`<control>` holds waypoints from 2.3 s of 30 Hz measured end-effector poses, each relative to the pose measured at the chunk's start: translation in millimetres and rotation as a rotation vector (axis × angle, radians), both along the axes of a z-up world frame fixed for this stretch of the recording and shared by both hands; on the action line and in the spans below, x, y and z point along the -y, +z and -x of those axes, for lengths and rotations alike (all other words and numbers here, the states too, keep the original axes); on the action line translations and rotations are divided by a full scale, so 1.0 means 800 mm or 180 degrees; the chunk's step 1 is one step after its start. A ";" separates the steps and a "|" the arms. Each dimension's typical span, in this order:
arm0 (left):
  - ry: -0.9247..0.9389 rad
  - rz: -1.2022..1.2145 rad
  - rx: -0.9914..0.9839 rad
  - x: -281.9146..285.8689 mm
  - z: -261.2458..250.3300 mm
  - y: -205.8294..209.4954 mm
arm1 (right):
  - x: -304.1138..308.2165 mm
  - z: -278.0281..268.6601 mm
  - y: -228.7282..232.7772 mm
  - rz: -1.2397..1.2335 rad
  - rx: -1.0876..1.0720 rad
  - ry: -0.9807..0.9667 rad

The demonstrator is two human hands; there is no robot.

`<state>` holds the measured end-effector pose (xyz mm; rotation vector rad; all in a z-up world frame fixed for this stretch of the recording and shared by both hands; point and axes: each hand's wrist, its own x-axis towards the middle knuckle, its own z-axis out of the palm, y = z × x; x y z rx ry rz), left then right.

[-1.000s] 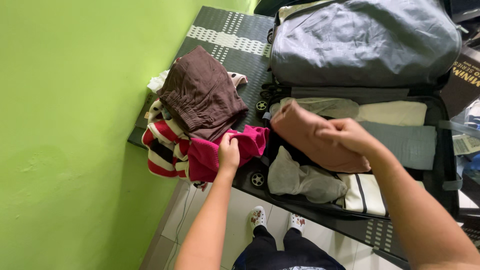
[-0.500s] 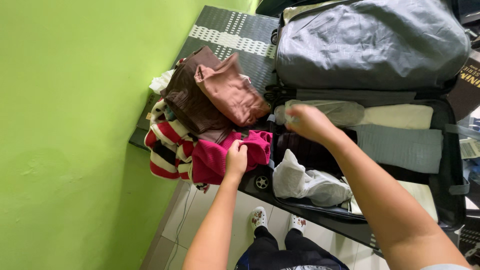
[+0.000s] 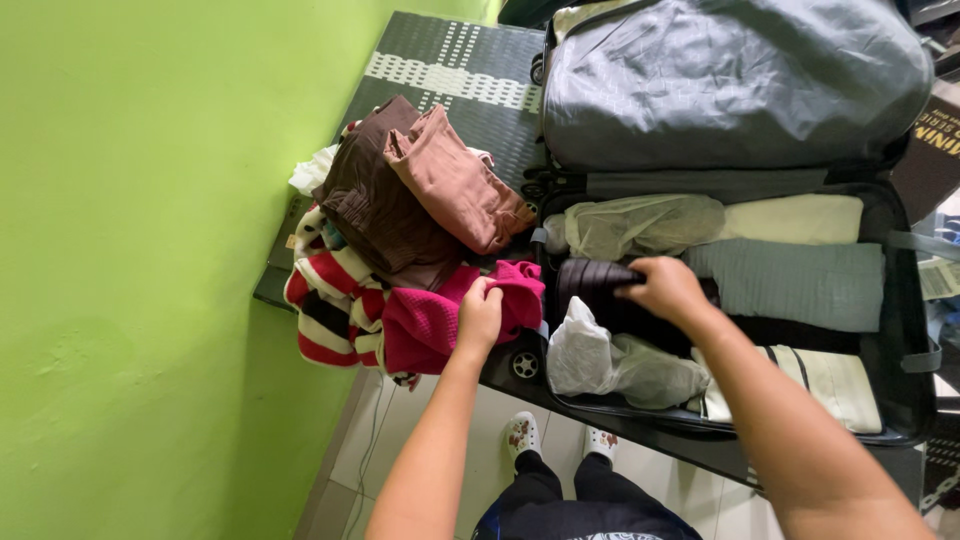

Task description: The person places a mint-green suitcase on a table, unlocks it with a key, and opens it. They then remove various folded clothes and a brown bag from the suitcase and place them on a nearby chair.

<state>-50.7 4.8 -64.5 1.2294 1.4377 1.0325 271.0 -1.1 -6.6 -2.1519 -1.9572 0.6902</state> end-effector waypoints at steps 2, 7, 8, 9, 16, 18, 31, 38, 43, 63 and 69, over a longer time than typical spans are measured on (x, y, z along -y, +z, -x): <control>-0.0003 0.0031 0.0071 -0.002 0.005 0.002 | -0.028 -0.005 0.036 -0.0236 -0.0525 -0.0019; -0.0036 -0.0051 0.0116 0.000 0.013 0.003 | -0.067 0.041 0.158 -0.0832 -0.1503 0.0208; -0.0057 -0.0110 0.0175 -0.002 0.013 0.005 | -0.077 0.055 0.184 -0.1018 -0.1695 0.0256; -0.0064 -0.0107 0.0079 0.000 0.015 0.007 | -0.085 0.068 0.207 -0.1204 -0.1739 0.0185; -0.0200 -0.0303 -0.0285 -0.002 -0.001 0.052 | -0.124 0.141 0.246 -0.1662 -0.3015 0.0531; -0.0319 -0.0289 -0.0181 0.002 -0.009 0.071 | -0.105 0.111 0.220 -0.1357 -0.2552 0.0347; -0.1343 -0.0753 0.0746 -0.013 -0.208 0.156 | 0.110 -0.190 0.005 -0.0380 -0.0307 -0.1742; -0.1335 -0.0337 0.0036 0.000 -0.265 0.089 | 0.148 -0.246 -0.034 -0.0695 0.0596 -0.2879; -0.1301 -0.0463 0.0012 -0.001 -0.269 0.082 | 0.128 -0.243 -0.022 -0.1372 -0.0209 -0.3099; -0.0531 -0.0366 -0.1936 -0.027 -0.271 0.006 | 0.150 -0.211 0.036 -0.1725 -0.0229 -0.1000; -0.0778 -0.0626 -0.2063 -0.021 -0.283 0.042 | 0.135 -0.253 0.021 -0.1687 -0.0326 -0.1306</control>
